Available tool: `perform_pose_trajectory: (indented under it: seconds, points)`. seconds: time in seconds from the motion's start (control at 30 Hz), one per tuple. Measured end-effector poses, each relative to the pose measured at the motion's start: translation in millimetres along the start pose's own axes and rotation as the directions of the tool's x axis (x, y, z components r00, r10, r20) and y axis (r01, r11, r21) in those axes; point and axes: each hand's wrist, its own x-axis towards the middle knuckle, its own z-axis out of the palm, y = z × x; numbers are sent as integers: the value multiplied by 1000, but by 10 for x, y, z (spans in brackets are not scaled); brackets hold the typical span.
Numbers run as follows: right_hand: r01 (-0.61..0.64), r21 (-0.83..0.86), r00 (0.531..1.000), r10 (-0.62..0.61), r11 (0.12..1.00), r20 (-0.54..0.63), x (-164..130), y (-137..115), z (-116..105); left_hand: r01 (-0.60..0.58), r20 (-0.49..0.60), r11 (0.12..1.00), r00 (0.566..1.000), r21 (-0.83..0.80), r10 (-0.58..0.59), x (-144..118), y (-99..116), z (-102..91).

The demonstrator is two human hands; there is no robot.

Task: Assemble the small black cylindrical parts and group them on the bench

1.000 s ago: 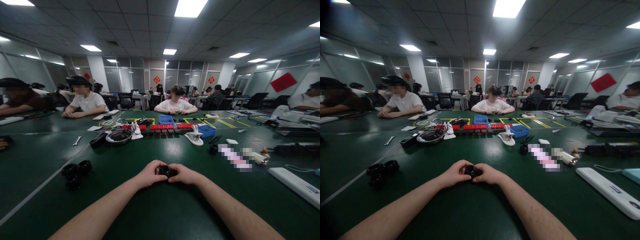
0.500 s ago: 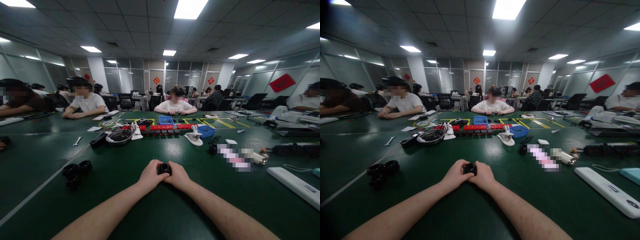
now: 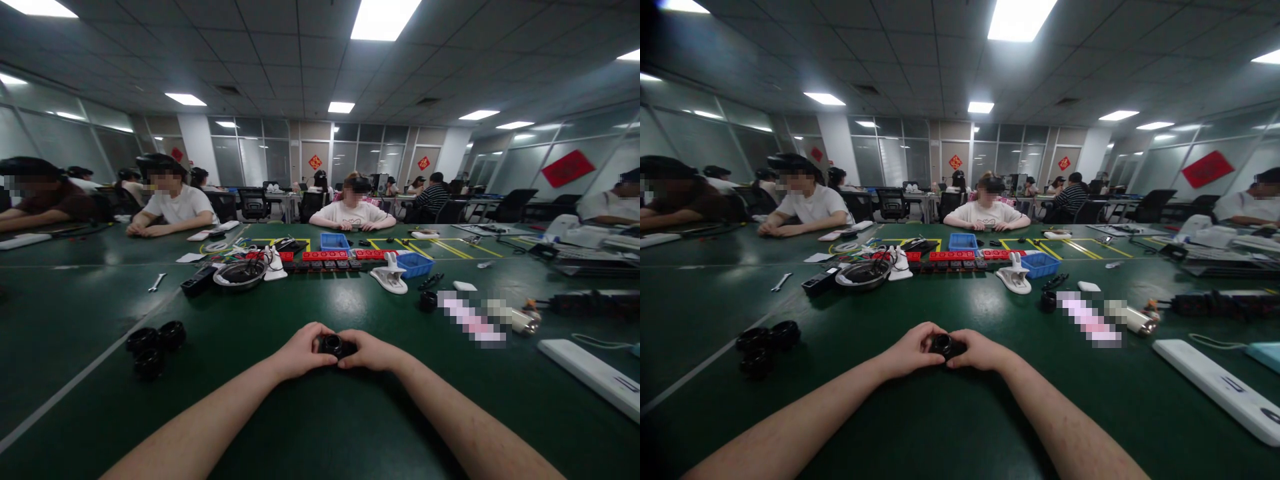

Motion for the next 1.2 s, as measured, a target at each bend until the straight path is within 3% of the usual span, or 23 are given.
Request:
perform_pose_trajectory:
  seconds: [0.63, 0.77, 0.9, 1.0, 1.07, 1.2]
  points:
    - [-26, -88, 997, 20, 996, -70, 10, -12, 19, 25, -14, 1000, 1000, 8, -25, -7, 33, 41]
    - [-93, -280, 976, 33, 955, -214, 51, 37, 93, 48, -96, 994, 995, 99, -38, -22, 57, 99]
    - [-237, -502, 908, 6, 831, -419, 102, 34, 237, 97, -249, 975, 967, 200, -45, -39, 76, 159]
    - [-304, -583, 876, -20, 753, -482, 108, -10, 296, 102, -278, 971, 960, 218, -38, -43, 85, 154]
    - [-283, -587, 891, -19, 759, -454, 90, -39, 280, 75, -234, 976, 972, 205, -26, -40, 82, 124]
    - [-84, -467, 961, -52, 880, -271, 25, -69, 151, 29, -109, 992, 994, 126, -15, -29, 64, 52]
